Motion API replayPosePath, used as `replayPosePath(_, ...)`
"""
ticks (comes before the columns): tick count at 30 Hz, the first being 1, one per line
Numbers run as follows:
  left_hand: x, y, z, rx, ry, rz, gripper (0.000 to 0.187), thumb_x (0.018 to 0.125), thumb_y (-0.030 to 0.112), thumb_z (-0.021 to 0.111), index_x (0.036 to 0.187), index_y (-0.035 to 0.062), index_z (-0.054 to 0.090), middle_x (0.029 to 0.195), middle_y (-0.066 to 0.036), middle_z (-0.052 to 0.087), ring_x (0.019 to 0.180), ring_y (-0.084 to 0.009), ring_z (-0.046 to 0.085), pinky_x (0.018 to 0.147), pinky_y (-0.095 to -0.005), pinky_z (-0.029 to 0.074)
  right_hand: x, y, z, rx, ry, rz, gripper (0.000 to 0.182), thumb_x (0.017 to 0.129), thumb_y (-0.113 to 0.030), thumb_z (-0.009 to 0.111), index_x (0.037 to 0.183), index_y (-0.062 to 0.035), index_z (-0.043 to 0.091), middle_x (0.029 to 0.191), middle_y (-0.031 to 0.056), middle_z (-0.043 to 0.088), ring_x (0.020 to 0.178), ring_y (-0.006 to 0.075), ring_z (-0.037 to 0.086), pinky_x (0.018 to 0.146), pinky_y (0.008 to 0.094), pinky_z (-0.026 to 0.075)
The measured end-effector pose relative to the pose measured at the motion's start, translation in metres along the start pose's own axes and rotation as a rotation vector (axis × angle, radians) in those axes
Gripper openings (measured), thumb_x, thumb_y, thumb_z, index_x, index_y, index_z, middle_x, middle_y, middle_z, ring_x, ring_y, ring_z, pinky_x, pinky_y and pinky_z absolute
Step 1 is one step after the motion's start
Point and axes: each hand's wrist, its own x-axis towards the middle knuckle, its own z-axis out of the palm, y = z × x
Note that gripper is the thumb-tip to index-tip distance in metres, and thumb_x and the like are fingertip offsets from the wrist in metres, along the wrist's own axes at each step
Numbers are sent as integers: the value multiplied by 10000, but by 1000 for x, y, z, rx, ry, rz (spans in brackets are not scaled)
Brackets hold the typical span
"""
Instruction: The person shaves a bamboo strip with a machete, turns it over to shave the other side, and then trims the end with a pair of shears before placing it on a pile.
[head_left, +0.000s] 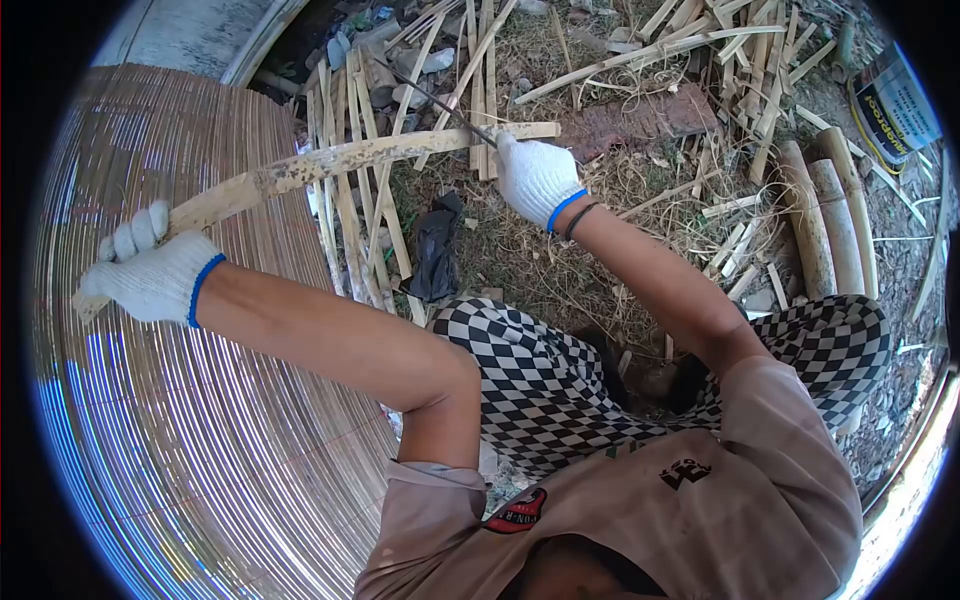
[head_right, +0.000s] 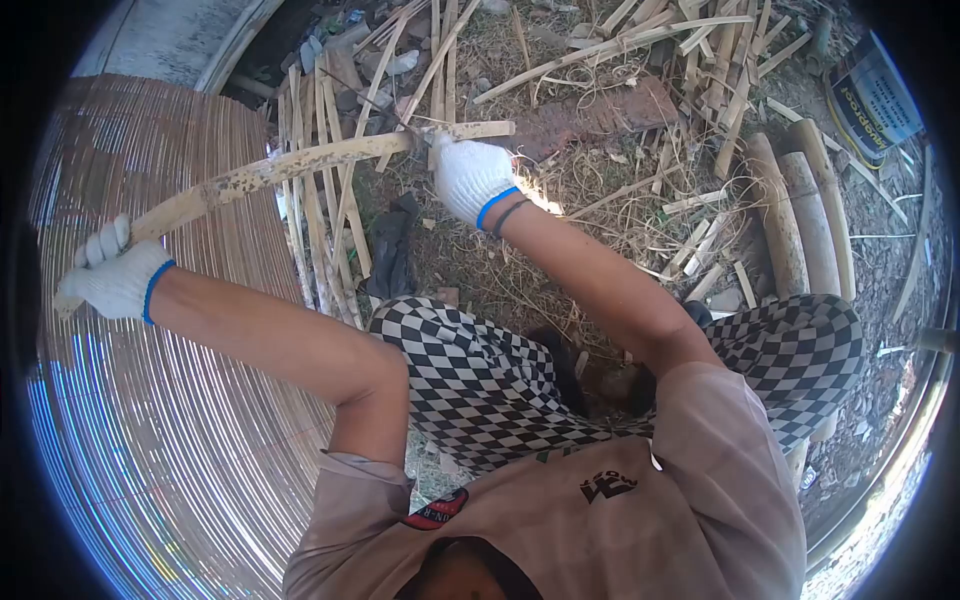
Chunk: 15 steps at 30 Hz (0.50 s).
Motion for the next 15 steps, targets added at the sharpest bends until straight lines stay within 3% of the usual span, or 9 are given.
replayPosePath(3,22,-11,-20,-25,-76,-31,465,1052,426,438,716,106,408,582,-3,314,481,-136,235,462,-300,337,-18,-38,-49,-14,-12,-88,250,1005,-264,539,1112,-46,597,657,185,679,627,402,691,659,542,532)
replayPosePath(4,29,-11,-21,6,-92,-27,484,1052,446,421,714,99,408,594,-21,337,490,-150,263,471,-319,360,-19,-36,-48,-48,-77,-91,230,996,-249,546,1105,-53,599,664,183,684,632,388,699,702,552,521)
replayPosePath(5,35,-11,-25,41,-110,-21,505,1051,466,404,712,91,408,606,-39,359,499,-164,291,481,-338,382,-15,-18,-29,-69,-94,-69,206,982,-223,546,1092,-57,600,672,183,687,623,373,703,665,539,535)
replayPosePath(8,26,-5,-23,12,-51,-55,473,1039,436,418,696,114,366,595,-19,290,505,-163,232,474,-337,328,14,32,18,-91,-12,-42,167,955,-175,558,1040,-35,590,659,181,678,614,361,702,541,491,546)
replayPosePath(9,22,-5,-17,-20,-12,-65,467,1036,427,422,692,117,360,594,-14,274,506,-163,223,471,-338,314,17,26,6,-86,2,-77,170,956,-177,559,1034,-30,591,663,179,680,622,363,704,545,491,547)
replayPosePath(12,61,-12,-38,-60,-237,-113,471,1027,427,450,680,126,346,599,3,237,508,-161,192,471,-330,271,0,-1,-35,-95,-42,-108,193,955,-196,565,1028,-20,596,715,186,702,680,376,718,587,490,561)
replayPosePath(15,47,-8,-30,-8,-188,-85,503,1027,428,473,647,144,305,595,14,206,510,-161,168,474,-323,241,14,68,24,-109,-94,87,207,950,-215,575,1036,-34,623,763,201,715,726,383,724,619,494,568)
